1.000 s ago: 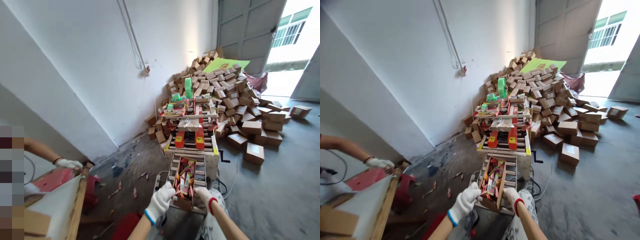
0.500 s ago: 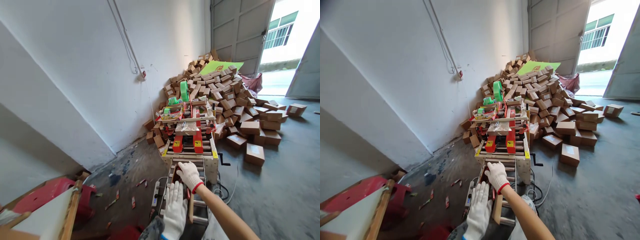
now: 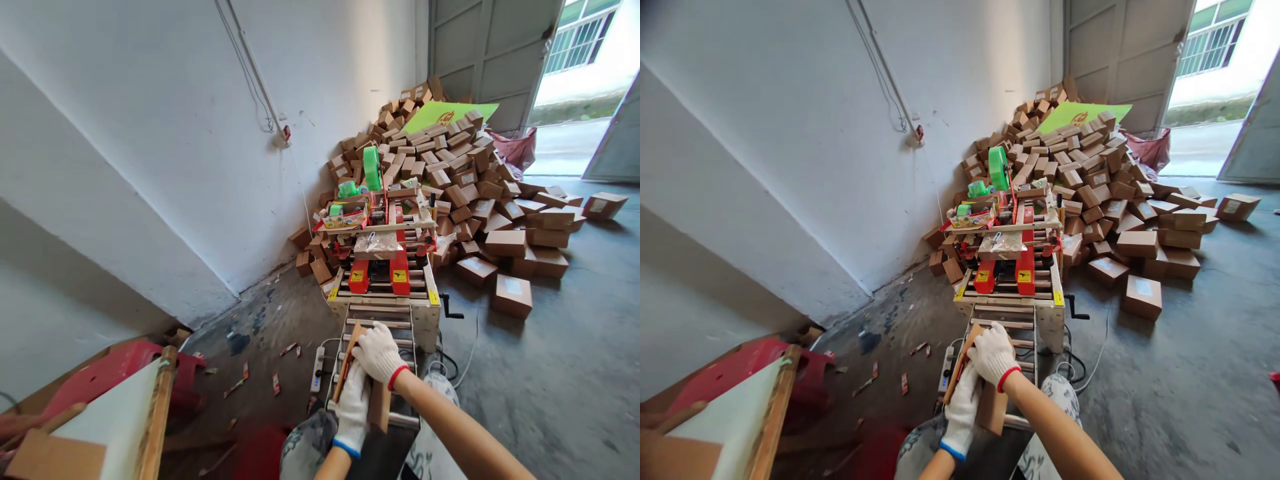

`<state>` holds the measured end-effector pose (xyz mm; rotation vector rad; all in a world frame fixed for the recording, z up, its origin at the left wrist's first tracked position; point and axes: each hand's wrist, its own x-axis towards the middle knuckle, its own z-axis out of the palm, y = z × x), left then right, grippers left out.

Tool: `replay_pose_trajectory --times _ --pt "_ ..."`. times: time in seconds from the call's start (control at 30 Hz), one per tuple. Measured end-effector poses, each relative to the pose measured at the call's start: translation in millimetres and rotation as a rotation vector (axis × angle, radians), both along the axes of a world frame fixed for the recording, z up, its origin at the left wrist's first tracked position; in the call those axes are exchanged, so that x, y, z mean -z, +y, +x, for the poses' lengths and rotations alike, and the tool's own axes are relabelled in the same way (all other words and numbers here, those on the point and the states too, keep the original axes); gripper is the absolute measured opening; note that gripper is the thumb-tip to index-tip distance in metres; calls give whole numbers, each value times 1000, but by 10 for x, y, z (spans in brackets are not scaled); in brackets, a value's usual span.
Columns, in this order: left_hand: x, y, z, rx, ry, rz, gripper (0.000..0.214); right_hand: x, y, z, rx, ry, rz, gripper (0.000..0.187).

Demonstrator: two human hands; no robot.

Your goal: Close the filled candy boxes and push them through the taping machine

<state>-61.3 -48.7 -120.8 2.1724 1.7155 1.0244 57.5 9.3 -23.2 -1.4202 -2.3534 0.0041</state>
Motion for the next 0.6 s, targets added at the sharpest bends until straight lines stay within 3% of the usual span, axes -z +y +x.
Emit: replay_pose_trajectory --times 0.1,0.17,0.23,0.3,0.37,0.43,0.53,0.6 --pt "-180 -249 -178 -42 -94 87 50 64 57 -141 95 -1 -42 26" --pt "-426 -386 -297 -15 -124 190 39 117 67 -201 136 4 -63 25" --pt "-700 -393 -387 -4 -109 222 37 164 62 -216 147 28 -66 28" --pt "-871 -263 -440 -83 -120 86 49 199 58 -192 153 72 -62 28" --pt "-868 -93 -440 -105 -160 -179 58 220 64 -143 179 128 -60 31" --pt "-731 -2 -363 -56 -193 -361 59 231 84 -82 251 198 -63 37" --pt "-509 -95 -144 42 -21 -345 67 238 162 18 353 298 -92 46" --pt "-478 -221 -17 62 218 -298 80 245 221 76 371 326 -127 51"
